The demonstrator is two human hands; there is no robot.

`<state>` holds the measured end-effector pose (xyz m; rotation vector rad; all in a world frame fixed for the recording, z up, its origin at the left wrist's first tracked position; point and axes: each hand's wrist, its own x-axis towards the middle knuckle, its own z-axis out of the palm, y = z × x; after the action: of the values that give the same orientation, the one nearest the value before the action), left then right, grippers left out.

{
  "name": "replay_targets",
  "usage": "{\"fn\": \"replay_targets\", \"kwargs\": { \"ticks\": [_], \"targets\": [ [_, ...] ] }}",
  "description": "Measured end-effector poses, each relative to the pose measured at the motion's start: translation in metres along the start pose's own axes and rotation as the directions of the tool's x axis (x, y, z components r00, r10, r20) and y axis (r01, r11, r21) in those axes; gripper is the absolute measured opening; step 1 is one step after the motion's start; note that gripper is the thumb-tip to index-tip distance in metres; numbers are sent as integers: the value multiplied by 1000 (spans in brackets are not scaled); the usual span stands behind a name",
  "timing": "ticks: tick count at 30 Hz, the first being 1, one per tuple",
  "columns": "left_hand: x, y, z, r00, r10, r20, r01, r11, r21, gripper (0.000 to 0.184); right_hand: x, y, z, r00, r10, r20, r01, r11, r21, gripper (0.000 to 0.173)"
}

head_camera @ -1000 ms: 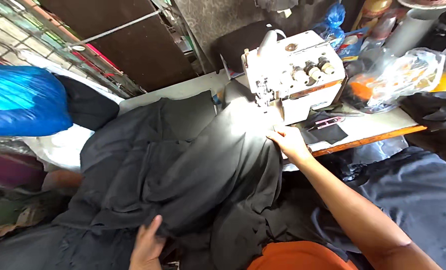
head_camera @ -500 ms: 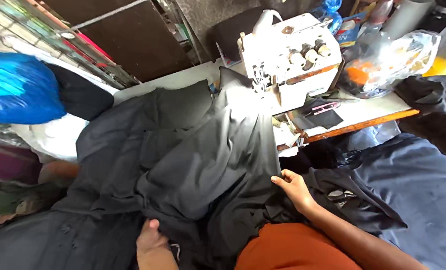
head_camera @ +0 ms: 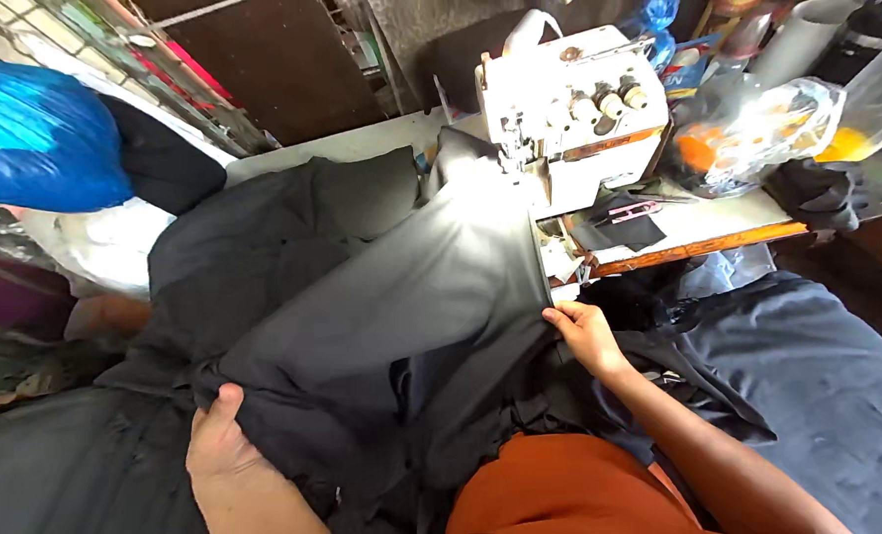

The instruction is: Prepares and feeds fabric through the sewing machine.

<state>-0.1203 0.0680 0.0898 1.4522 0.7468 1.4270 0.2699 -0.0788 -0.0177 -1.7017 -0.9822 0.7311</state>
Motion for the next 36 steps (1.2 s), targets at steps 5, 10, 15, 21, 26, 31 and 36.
{"fn": "replay_targets", "kwargs": {
  "ticks": [5, 10, 15, 21, 26, 31, 36],
  "targets": [
    [46, 30, 42, 995, -12, -96, 9, 1000, -29, 10, 46, -30, -14, 999, -36, 2, 36, 993, -111, 31],
    [97, 45, 67, 996, -12, -86, 1, 992, -127, 35, 84, -55, -20, 997, -83, -5, 81, 983, -166, 30],
    [148, -37, 11, 905, -222, -363, 330, 905, 268, 45, 96, -29, -7, 998, -66, 8, 60, 952, 300, 23],
    [112, -56, -1, 869, -215, -446, 409, 821, 400, 57, 71, -34, -7, 999, 13, 29, -24, 905, 426, 8],
    [85, -47, 8, 945, 4, -328, 214, 749, 627, 54, 65, -35, -2, 995, 68, -66, -45, 954, 297, 14],
    [57, -51, 64, 963, 260, 73, -211, 555, 805, 49, 61, -44, -2, 991, 122, -63, -82, 896, 436, 12],
    [7, -79, 171, 786, 248, 566, -606, 492, 625, 67, 51, -52, -10, 996, 92, -19, -66, 827, 559, 7]
  ]
}}
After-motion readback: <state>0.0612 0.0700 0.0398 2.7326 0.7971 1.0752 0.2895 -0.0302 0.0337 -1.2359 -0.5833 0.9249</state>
